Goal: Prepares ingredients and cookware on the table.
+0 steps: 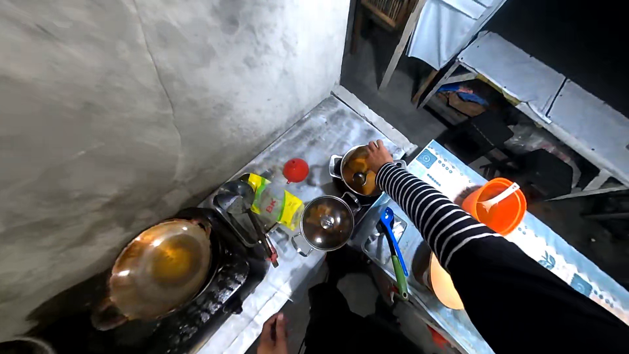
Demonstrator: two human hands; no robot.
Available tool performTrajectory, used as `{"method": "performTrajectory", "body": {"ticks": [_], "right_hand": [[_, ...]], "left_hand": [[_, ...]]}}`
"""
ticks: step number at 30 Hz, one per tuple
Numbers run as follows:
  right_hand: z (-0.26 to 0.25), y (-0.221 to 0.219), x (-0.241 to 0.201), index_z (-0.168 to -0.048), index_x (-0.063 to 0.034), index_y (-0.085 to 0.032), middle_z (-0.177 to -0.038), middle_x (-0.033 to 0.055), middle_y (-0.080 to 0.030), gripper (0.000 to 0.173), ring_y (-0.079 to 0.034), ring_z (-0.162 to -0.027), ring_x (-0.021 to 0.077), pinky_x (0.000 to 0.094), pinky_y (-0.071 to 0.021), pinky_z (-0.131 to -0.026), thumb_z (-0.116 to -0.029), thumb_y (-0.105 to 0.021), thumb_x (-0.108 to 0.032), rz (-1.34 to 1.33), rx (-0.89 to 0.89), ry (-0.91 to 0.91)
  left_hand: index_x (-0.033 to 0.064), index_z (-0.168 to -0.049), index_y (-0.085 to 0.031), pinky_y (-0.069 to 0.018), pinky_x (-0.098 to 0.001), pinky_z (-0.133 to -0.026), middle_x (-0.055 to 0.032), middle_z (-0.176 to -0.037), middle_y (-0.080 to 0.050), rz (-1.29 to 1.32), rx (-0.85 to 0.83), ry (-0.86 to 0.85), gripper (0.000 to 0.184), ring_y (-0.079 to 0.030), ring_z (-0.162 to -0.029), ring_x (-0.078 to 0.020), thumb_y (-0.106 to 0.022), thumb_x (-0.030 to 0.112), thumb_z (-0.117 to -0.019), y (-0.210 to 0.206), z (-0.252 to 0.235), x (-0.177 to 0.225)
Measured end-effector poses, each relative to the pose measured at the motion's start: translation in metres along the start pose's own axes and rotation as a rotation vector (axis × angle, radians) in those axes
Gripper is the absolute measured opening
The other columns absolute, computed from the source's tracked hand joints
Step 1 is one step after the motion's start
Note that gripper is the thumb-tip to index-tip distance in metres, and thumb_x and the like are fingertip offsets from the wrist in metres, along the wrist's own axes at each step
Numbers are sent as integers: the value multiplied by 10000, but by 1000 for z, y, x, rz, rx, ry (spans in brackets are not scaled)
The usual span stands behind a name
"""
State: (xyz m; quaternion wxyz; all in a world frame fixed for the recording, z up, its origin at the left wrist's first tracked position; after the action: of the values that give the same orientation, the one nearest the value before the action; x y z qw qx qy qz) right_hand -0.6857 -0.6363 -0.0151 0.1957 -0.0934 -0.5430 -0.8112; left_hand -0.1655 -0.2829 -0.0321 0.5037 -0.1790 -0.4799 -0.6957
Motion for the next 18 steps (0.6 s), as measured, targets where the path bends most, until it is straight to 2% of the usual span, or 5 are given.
{"method": "performTrajectory", "body": {"ticks": [3,6,9,14,18], "right_hand": [[32,-9,19,-1119,-21,-749,-1422,199,-586,214,-468,-1378,422,692,-320,-1119,-973,-607,-88,-106,-62,5],[69,-19,15,-1099,-52,-762,-1420,185,-593,349,-447,-1407,432,738,-313,-1112,-997,-645,-364,-269,-136,-43],[89,-27,3,-1085,-53,-766,-1254,198,-699,471,-537,-1328,435,737,-291,-1123,-1016,-584,-482,-436,-233,-205],[90,-27,-23,-1143,-72,-747,-1222,210,-707,343,-610,-1230,438,744,-306,-1110,-982,-637,-355,-553,-320,-319],[100,-3,-17,-1165,-102,-724,-1186,189,-708,263,-623,-1184,425,681,-421,-1019,-911,-697,-165,-520,10,-309]], "left_hand": [[34,-1206,-663,-627,-401,-748,-87,-991,-731,-33,-158,-83,292,-716,-814,-174,-569,260,-1045,-41,-23,33],[36,-1212,-674,-621,-415,-781,-106,-1039,-728,-95,-302,-190,291,-719,-847,-194,-573,248,-1041,-75,-43,80],[54,-1214,-678,-609,-364,-790,-83,-1062,-726,-107,-372,-248,270,-711,-854,-154,-581,240,-1044,-99,-51,120],[79,-1204,-677,-616,-312,-751,-42,-1033,-724,-29,-387,-236,256,-707,-803,-115,-583,250,-1040,-112,-53,124],[56,-1233,-669,-628,-370,-781,-83,-1084,-725,-94,-397,-173,292,-722,-835,-156,-587,260,-1042,-100,-45,81]]}}
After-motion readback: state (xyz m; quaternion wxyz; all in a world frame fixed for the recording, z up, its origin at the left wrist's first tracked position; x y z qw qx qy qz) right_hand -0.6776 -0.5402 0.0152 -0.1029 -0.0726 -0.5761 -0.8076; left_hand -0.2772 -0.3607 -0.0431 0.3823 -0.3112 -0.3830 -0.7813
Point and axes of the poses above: each hand's wrist, its own z-axis away from the middle knuckle, its own y-axis out of the back of the hand, x = y × z, the point moved 10 cm from there along -z, towards the middle knuckle
